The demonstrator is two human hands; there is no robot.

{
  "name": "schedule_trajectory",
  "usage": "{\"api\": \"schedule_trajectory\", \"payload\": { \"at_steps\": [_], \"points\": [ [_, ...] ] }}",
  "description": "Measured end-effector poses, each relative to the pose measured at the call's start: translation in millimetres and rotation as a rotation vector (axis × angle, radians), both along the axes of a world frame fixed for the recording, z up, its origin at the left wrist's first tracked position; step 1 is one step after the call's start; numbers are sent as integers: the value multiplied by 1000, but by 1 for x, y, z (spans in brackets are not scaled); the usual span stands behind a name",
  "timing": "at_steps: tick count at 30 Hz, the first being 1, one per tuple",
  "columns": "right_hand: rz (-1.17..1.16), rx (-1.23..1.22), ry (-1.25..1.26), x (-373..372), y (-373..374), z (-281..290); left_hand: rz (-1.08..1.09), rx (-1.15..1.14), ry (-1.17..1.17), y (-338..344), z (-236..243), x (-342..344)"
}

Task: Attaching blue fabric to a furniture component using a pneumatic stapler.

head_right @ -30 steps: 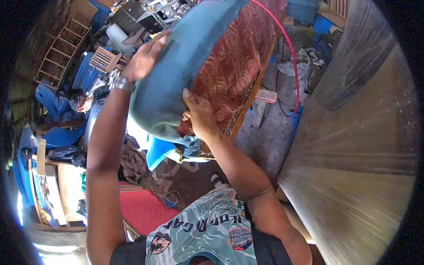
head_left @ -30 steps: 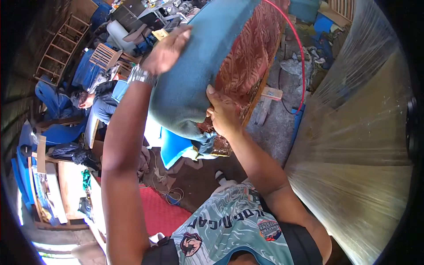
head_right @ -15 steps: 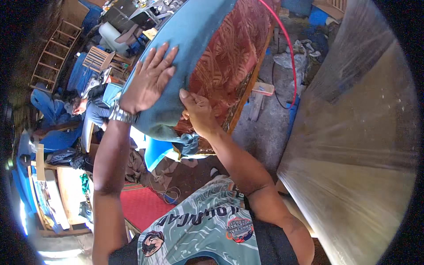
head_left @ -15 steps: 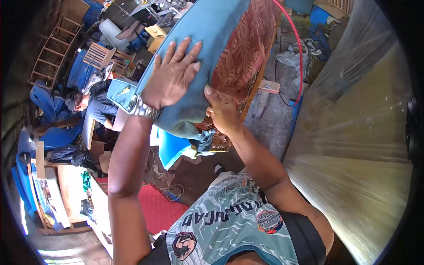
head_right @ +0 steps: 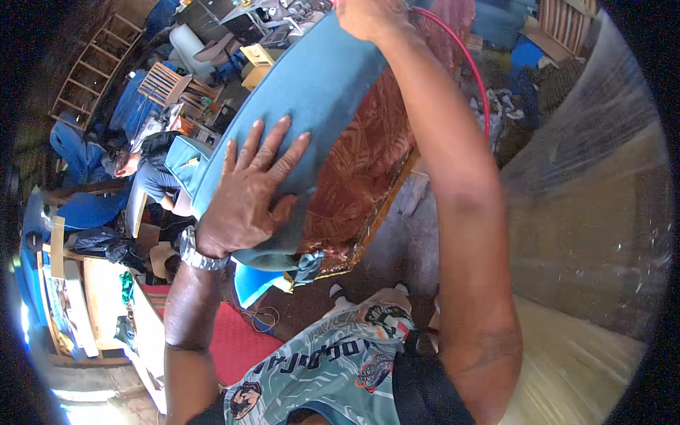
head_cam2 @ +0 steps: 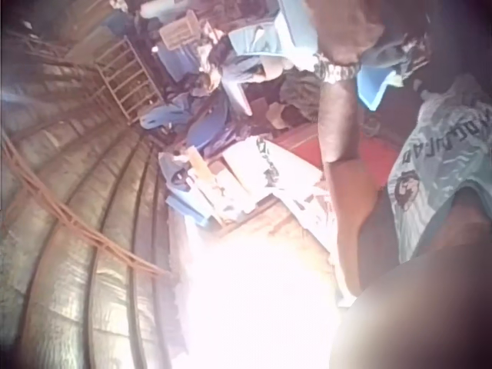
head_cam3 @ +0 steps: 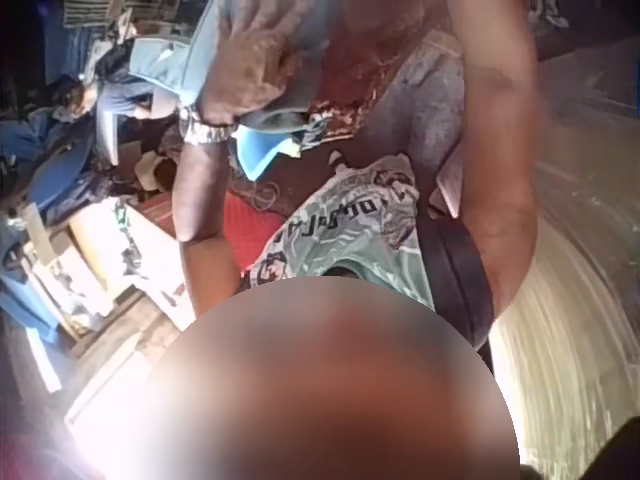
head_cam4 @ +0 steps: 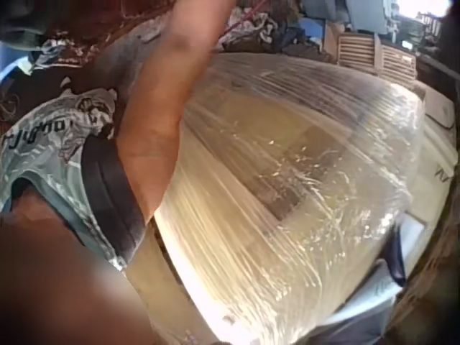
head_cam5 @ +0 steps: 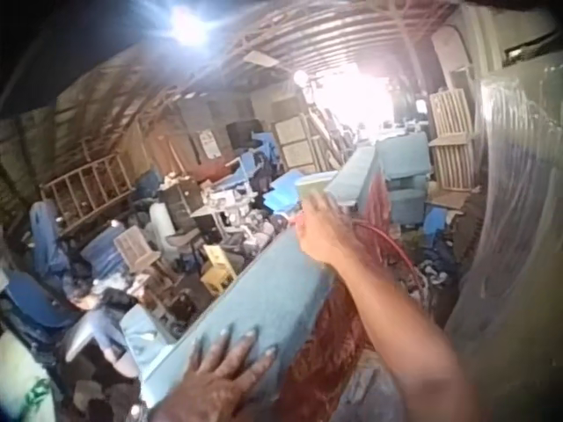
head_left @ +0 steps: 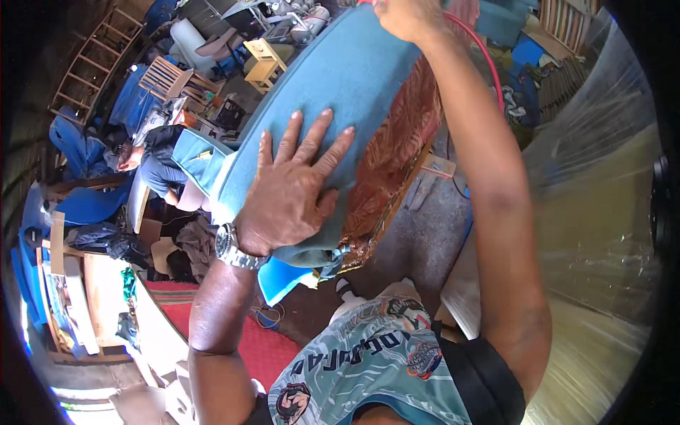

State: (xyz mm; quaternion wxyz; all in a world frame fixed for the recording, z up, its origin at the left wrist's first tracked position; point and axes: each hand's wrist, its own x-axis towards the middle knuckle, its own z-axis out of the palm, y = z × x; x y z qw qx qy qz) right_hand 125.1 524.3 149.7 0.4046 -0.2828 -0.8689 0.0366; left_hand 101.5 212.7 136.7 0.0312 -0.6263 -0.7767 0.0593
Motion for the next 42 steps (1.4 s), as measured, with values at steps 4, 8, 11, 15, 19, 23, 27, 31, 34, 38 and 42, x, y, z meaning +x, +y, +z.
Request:
{"api": "schedule_trajectory", "payload": {
  "at_steps": [4,8,11,15,19,23,27,31,34,38,42],
  "points": [
    [65,-216,-350,-45,33,-10,13,4,-36,0,1,-4],
    [246,217,-43,-67,89,-48,-23,34,-60,7,0,-5],
    [-164,-70,-475,-90,89,-28,3,83,-161,6,0,-8],
    [-167,-202,-460,-57,59,-17,20,37,-88,5,2,-1],
    [-171,-36,-191,5,42,-51,1,35,-97,3,2,6],
    [-129,-360,232,80,-9,-102,-7,62,-72,-8,-2,4],
    [15,-614,677,146,-46,-212,-7,22,-63,-6,2,6],
    [354,-1077,842,190,-137,-208,-26,37,-16,-8,-1,-3],
    [461,-1200,859,207,-164,-239,-70,54,-8,2,2,-1],
    [719,-1122,781,189,-192,-213,-12,2,18,5,-7,-7],
    [783,-1078,674,181,-196,-210,-23,28,11,1,-11,-6]
  ]
}}
